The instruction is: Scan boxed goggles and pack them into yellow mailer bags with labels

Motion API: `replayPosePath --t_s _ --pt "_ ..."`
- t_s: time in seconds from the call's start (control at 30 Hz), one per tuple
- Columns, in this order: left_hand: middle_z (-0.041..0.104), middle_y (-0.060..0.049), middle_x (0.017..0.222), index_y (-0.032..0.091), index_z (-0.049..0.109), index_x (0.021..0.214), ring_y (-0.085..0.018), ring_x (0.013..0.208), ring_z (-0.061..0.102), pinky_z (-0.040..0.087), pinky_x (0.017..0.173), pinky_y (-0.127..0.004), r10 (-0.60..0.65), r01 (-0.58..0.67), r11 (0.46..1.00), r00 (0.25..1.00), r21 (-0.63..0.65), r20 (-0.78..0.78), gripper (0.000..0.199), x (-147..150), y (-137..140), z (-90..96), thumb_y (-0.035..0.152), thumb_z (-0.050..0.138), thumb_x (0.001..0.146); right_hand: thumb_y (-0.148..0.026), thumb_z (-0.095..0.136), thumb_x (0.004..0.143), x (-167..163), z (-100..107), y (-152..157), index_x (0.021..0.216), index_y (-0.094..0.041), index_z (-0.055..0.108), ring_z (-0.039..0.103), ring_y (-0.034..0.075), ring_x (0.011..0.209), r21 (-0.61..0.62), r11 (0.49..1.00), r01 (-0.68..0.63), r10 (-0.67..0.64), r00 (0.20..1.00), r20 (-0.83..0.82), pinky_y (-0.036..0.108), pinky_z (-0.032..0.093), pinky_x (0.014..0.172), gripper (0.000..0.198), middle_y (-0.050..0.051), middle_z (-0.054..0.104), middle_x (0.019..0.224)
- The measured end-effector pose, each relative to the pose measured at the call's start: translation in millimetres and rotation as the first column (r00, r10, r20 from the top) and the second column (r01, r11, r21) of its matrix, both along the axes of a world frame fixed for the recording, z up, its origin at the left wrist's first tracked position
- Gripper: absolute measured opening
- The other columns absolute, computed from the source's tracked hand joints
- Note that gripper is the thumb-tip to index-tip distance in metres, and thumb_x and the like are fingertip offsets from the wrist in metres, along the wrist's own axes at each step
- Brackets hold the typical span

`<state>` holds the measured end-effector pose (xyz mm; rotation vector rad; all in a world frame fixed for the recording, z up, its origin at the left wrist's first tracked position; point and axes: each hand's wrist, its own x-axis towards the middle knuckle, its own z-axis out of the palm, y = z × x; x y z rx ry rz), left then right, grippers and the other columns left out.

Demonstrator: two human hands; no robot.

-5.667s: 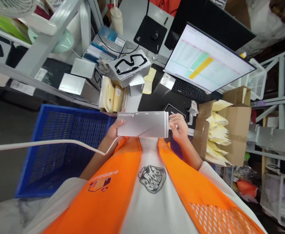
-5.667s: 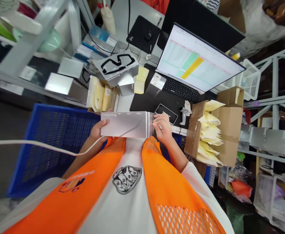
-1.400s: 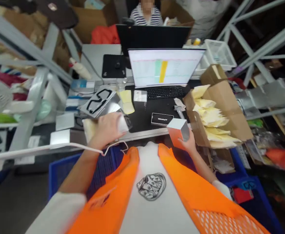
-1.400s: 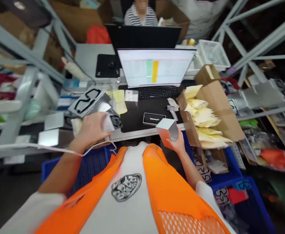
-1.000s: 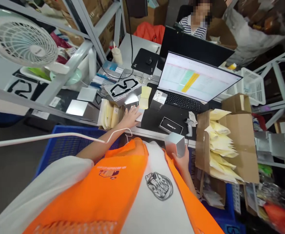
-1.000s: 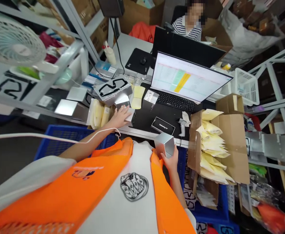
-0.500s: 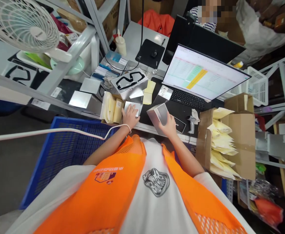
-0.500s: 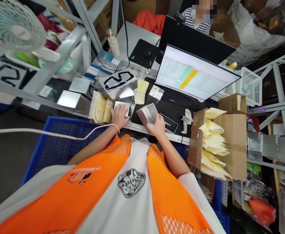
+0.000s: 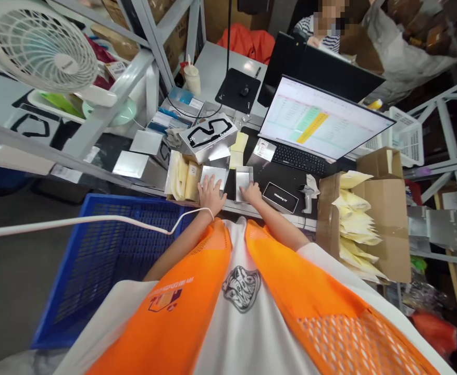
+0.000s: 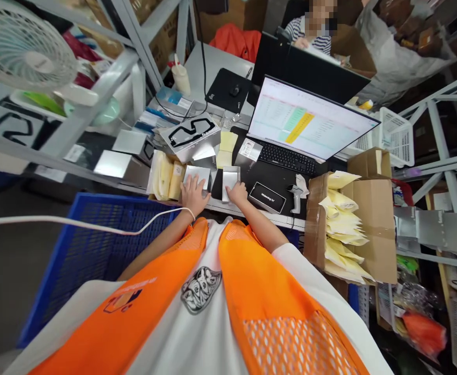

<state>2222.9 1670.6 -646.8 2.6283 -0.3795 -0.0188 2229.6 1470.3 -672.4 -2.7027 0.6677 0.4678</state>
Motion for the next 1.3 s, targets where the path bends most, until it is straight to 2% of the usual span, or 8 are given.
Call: replayPosePath --t_s 0.17,0.33,0.43,0.57,0.73,0.87,1.0,1.3 --pt "0.052 -0.017 0.156 0.017 0.070 0.127 -0.040 0.155 0.029 0.023 0.124 -0.066 -0.025 0.051 0.985 0.988 -0.168 0.150 0.041 -4 0 0.7 0.035 0.062 0.091 -0.033 0.054 0.098 -64 2 -50 0.137 -0.011 0.064 0.054 0.027 0.135 0.149 0.989 -0.013 -0.031 0.957 0.288 0.035 0.041 0.118 0.047 0.019 0.053 0.144" --pt "0.075 -0.011 0.114 0.020 0.075 0.103 -0.028 0.126 0.062 0.046 0.113 -0.048 -0.428 0.465 0.830 0.885 -0.307 0.183 0.026 0 -24 -7.3 0.031 0.052 0.098 -0.028 0.051 0.093 -131 5 -121 0.123 -0.007 0.071 0.057 0.027 0.130 0.190 0.918 0.349 -0.396 0.851 0.346 0.038 0.040 0.118 0.042 0.022 0.061 0.132" --pt "0.071 -0.014 0.126 0.018 0.074 0.118 -0.033 0.135 0.055 0.044 0.114 -0.051 -0.567 0.558 0.812 0.824 -0.170 -0.003 0.033 7 -53 -22.4 0.034 0.059 0.093 -0.027 0.052 0.091 -153 -1 -150 0.127 -0.005 0.068 0.056 0.028 0.131 0.172 0.846 0.505 -0.533 0.803 0.267 0.039 0.041 0.117 0.045 0.024 0.061 0.135" --pt "0.063 -0.021 0.141 0.014 0.074 0.122 -0.043 0.150 0.035 0.024 0.121 -0.066 -0.578 0.613 0.778 0.783 0.133 -0.230 0.039 13 -85 -47.6 0.025 0.066 0.085 -0.033 0.050 0.096 -153 -13 -172 0.138 -0.005 0.058 0.061 0.027 0.126 0.151 0.808 0.570 -0.589 0.791 0.163 0.035 0.046 0.109 0.051 0.022 0.065 0.134" --pt "0.076 -0.019 0.103 0.013 0.079 0.095 -0.035 0.104 0.070 0.015 0.122 -0.068 -0.576 0.657 0.706 0.750 0.264 -0.325 0.038 10 -109 -58.5 0.021 0.042 0.100 -0.023 0.045 0.098 -137 -23 -198 0.114 -0.010 0.069 0.072 0.021 0.091 0.153 0.847 0.508 -0.517 0.856 0.017 0.027 0.053 0.088 0.031 0.013 0.076 0.100" --pt "0.075 -0.021 0.106 0.010 0.078 0.099 -0.032 0.098 0.071 0.028 0.120 -0.057 -0.531 0.614 0.750 0.781 0.248 -0.330 0.042 4 -138 -47.8 0.027 0.040 0.103 -0.016 0.045 0.096 -137 -18 -219 0.100 -0.012 0.072 0.072 0.019 0.084 0.158 0.904 0.397 -0.399 0.917 -0.025 0.023 0.051 0.083 0.027 0.011 0.075 0.086" --pt "0.072 -0.028 0.111 0.004 0.074 0.108 -0.037 0.103 0.071 0.051 0.096 -0.049 -0.410 0.510 0.833 0.830 0.216 -0.378 0.042 0 -180 -39.5 0.025 0.039 0.100 -0.016 0.043 0.096 -143 -7 -249 0.104 -0.010 0.073 0.069 0.025 0.103 0.102 0.941 0.324 -0.326 0.945 0.007 0.029 0.050 0.094 0.031 0.019 0.074 0.106" --pt "0.069 -0.026 0.124 -0.001 0.048 0.146 -0.032 0.117 0.068 0.053 0.097 -0.039 -0.126 0.167 0.984 0.894 0.059 -0.431 0.060 -7 -263 -44.7 0.037 0.047 0.100 -0.020 0.044 0.096 -136 -2 -287 0.152 -0.015 0.053 0.057 0.030 0.130 0.024 0.984 0.175 -0.176 0.968 0.179 0.042 0.045 0.112 0.057 0.021 0.054 0.145"
